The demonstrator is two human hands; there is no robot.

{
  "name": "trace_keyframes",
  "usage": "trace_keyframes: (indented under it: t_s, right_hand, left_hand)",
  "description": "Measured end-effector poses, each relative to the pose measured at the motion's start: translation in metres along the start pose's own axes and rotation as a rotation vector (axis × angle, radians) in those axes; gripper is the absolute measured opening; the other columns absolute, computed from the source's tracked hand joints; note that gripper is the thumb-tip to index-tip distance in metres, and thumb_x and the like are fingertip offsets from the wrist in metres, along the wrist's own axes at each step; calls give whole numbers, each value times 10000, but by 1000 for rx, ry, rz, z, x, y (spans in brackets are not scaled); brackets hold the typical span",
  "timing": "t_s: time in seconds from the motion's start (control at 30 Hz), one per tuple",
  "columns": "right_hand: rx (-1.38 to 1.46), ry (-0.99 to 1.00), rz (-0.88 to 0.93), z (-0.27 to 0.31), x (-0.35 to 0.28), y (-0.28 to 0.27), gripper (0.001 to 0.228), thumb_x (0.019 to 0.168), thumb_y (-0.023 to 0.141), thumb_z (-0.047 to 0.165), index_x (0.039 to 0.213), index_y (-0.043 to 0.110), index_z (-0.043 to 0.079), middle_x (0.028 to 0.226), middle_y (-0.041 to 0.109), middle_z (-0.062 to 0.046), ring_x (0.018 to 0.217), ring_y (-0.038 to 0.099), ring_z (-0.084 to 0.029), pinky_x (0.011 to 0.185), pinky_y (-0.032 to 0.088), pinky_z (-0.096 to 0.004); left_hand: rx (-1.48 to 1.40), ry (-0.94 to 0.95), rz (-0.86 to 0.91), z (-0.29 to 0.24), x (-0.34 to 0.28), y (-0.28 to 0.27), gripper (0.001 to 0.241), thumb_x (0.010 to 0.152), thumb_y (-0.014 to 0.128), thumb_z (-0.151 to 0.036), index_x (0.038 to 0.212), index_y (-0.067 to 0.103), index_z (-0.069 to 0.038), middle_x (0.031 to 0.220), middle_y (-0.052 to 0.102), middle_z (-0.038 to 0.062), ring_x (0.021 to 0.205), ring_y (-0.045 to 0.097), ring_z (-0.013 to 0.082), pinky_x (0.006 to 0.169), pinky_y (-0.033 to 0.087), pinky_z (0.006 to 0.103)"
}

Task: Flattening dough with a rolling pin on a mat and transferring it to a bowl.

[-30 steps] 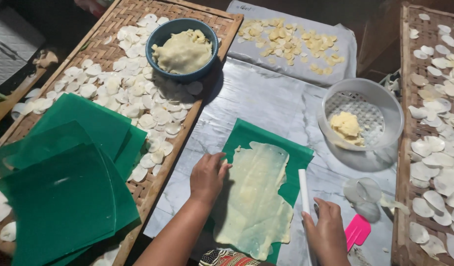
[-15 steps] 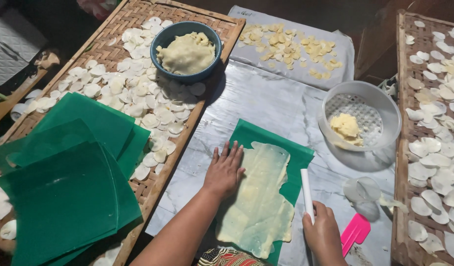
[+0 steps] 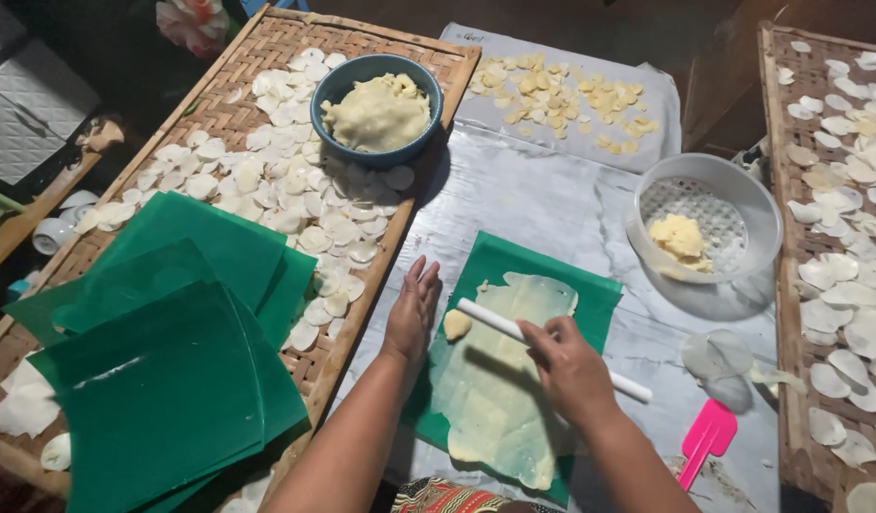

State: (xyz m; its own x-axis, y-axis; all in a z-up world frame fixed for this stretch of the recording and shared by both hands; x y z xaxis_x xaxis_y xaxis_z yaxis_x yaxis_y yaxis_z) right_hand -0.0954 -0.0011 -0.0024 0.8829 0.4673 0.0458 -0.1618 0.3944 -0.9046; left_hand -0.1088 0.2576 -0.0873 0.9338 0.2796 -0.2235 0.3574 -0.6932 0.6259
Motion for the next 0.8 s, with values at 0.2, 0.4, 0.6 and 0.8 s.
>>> trace_keyframes:
  t_s: [0.2, 0.4, 0.6, 0.8]
  right_hand:
    - [-211, -307, 21, 32, 35, 43, 451, 927, 611, 320, 1335, 579, 508, 965, 528, 9, 847, 706, -263, 668, 578, -428]
    - [-238, -302, -65, 45, 22, 46, 388, 958, 581, 444, 1343, 625, 432, 1399, 518, -82, 1201, 626, -292, 877, 525, -440]
    - [-192, -292, 40, 43, 2, 79, 616, 1030, 441, 392, 1618, 313, 261, 1726, 188, -40, 1586, 153, -268, 1192, 128, -621]
    - [-523, -100, -210, 19, 18, 88, 786, 1018, 282, 601, 1650, 140, 156, 1753, 37, -89, 1608, 39, -229, 1213, -41, -655]
  left_hand:
    - [1177, 284, -119, -32, 12, -3, 513, 1124, 292, -435, 1611, 353, -284, 1701, 300, 45, 1593, 159, 288, 1254, 9, 632]
    - [1887, 130, -3, -20, 2, 12, 652, 1077, 204, -497, 1656, 189, -199, 1743, 136, 73, 1612, 68, 268, 1236, -14, 689]
    - [2129, 240, 22, -22, -1, 16, 666, 1043, 221, -396, 1646, 95, -144, 1735, 10, 71, 1592, -46, 252, 1203, -83, 675]
    - [2074, -98, 69, -23, -3, 15, 662, 1058, 115, -396, 1654, -30, -146, 1745, -116, 51, 1592, -161, 233, 1214, -144, 636]
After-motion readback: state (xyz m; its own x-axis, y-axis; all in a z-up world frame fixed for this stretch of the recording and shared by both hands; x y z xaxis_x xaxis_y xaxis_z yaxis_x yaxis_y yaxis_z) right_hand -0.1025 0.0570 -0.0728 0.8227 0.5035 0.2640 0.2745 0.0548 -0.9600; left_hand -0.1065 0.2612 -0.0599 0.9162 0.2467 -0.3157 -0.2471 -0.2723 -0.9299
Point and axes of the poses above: each hand's wrist, its own x-axis towards the middle knuckle, its own y-axis out of the palm, z = x × y, the point moved 6 cm from there along x, towards the middle knuckle
